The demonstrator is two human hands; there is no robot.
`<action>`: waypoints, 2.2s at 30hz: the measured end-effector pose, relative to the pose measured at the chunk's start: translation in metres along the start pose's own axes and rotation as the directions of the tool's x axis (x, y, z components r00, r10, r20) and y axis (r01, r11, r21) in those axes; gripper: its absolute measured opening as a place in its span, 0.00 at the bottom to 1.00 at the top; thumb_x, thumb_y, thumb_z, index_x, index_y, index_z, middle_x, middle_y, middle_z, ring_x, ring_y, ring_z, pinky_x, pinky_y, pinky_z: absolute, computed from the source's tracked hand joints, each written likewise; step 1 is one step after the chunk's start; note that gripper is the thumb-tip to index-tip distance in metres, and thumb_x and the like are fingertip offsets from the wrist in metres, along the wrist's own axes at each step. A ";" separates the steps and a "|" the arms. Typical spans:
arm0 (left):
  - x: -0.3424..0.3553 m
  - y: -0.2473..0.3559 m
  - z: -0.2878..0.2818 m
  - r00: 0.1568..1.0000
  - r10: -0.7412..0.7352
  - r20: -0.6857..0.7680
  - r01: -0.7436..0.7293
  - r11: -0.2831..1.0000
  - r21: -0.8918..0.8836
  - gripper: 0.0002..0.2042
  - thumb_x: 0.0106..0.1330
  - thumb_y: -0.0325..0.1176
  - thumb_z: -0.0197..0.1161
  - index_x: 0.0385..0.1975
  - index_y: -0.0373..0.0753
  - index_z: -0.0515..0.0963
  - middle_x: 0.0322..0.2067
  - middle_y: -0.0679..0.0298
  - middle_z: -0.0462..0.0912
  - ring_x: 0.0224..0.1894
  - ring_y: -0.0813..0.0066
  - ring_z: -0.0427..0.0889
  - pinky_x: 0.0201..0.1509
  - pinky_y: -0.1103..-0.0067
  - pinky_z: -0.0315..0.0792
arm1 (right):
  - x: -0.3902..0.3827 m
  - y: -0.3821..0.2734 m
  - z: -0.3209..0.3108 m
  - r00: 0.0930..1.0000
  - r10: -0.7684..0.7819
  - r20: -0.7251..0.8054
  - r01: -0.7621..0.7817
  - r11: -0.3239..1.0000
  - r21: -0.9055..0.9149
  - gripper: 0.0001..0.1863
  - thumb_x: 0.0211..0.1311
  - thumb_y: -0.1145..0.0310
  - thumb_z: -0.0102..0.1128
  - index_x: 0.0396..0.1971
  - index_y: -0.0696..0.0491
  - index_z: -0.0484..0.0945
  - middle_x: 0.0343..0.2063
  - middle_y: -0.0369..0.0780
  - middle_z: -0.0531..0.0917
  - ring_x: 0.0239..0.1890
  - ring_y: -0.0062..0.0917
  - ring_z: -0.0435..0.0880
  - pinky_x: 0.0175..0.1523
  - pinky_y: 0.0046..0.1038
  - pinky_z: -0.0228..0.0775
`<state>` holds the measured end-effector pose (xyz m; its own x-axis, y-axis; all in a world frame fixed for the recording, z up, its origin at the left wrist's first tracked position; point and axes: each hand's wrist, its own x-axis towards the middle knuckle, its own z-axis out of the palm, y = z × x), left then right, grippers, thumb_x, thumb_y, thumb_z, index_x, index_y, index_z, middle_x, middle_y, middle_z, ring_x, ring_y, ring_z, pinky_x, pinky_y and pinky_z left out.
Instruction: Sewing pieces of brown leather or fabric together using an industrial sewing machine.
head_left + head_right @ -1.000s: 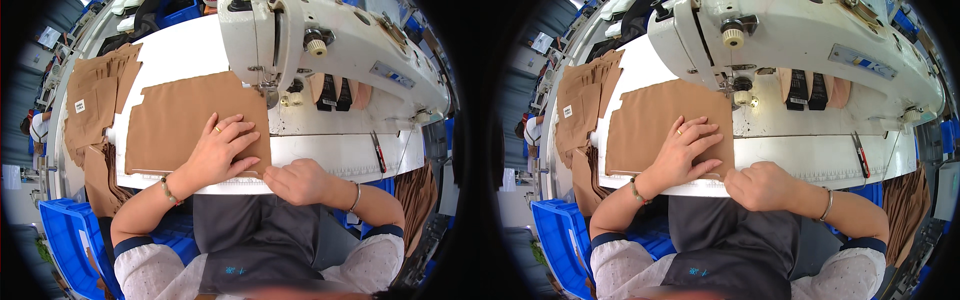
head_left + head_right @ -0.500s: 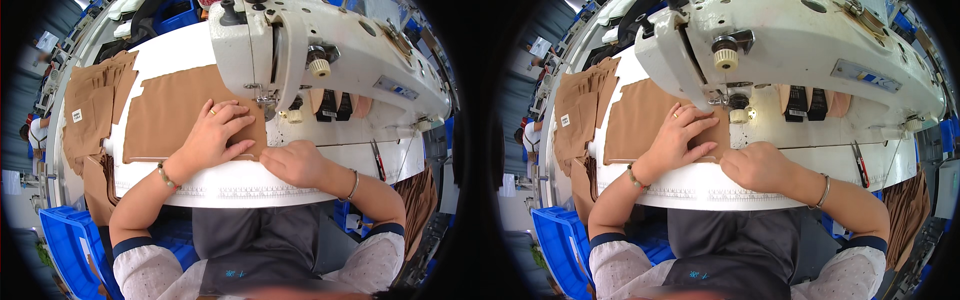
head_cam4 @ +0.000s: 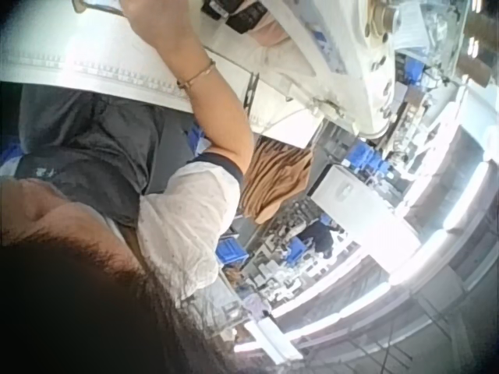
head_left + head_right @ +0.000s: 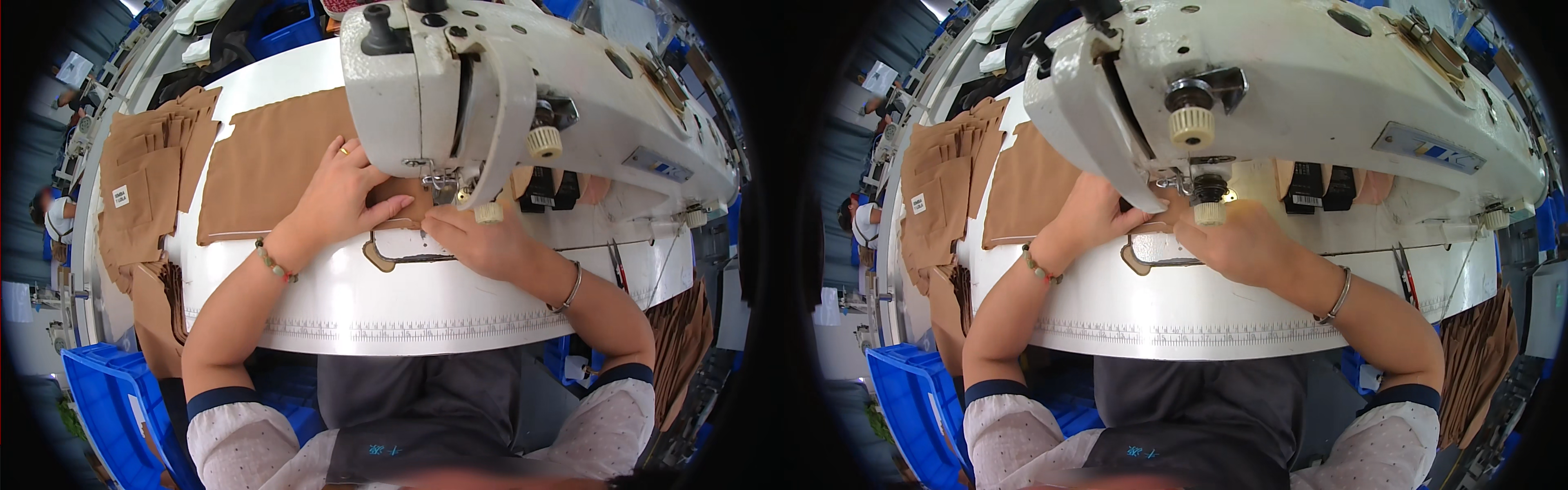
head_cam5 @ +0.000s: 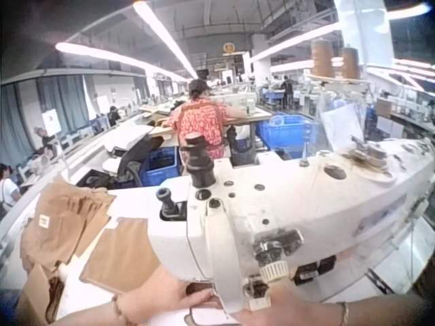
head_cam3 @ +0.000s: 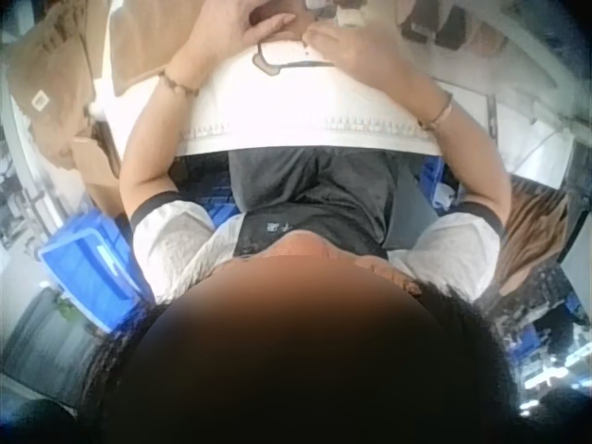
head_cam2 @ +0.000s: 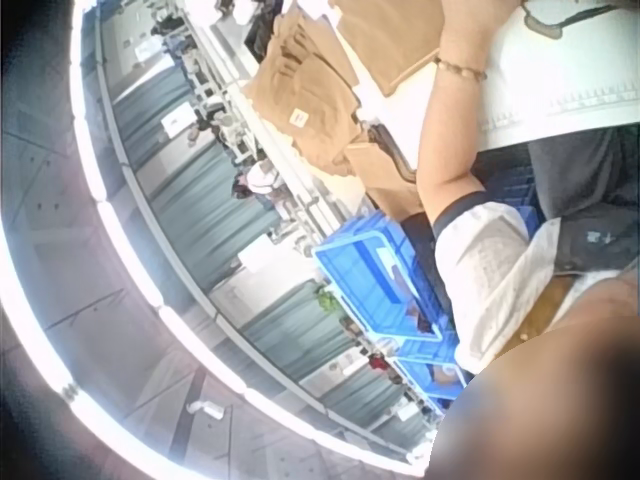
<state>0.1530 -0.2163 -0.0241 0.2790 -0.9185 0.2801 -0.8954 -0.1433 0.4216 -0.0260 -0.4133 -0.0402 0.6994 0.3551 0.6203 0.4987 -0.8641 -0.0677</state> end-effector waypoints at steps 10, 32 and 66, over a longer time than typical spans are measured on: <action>-0.011 0.024 -0.004 0.957 0.246 -0.154 -0.228 0.965 0.127 0.15 0.57 0.44 0.77 0.38 0.43 0.87 0.46 0.67 0.86 0.57 0.60 0.79 0.70 0.51 0.65 | 0.003 0.007 0.004 0.993 0.120 0.024 -0.121 0.989 0.088 0.03 0.60 0.71 0.66 0.34 0.49 0.84 0.32 0.32 0.86 0.31 0.28 0.88 0.33 0.32 0.79; -0.008 0.033 0.003 0.883 0.459 -0.101 -0.423 0.869 0.257 0.09 0.53 0.29 0.68 0.34 0.41 0.87 0.34 0.69 0.80 0.38 0.71 0.82 0.39 0.75 0.82 | -0.010 0.004 0.000 0.951 0.287 0.113 -0.303 0.937 0.171 0.13 0.54 0.67 0.69 0.40 0.45 0.91 0.21 0.41 0.81 0.27 0.41 0.81 0.35 0.43 0.69; -0.005 0.034 0.000 0.955 0.296 -0.003 -0.275 0.893 0.355 0.10 0.62 0.30 0.66 0.42 0.42 0.89 0.38 0.71 0.84 0.39 0.71 0.85 0.37 0.77 0.83 | 0.001 0.001 -0.005 0.972 0.203 0.119 -0.183 0.970 -0.159 0.15 0.51 0.73 0.72 0.41 0.48 0.91 0.30 0.30 0.85 0.35 0.27 0.87 0.42 0.38 0.77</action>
<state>0.1215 -0.2165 -0.0110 0.0028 -0.9186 0.3952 -1.0000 -0.0059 -0.0066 -0.0273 -0.4159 -0.0359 0.8417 0.2122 0.4966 0.2746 -0.9600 -0.0551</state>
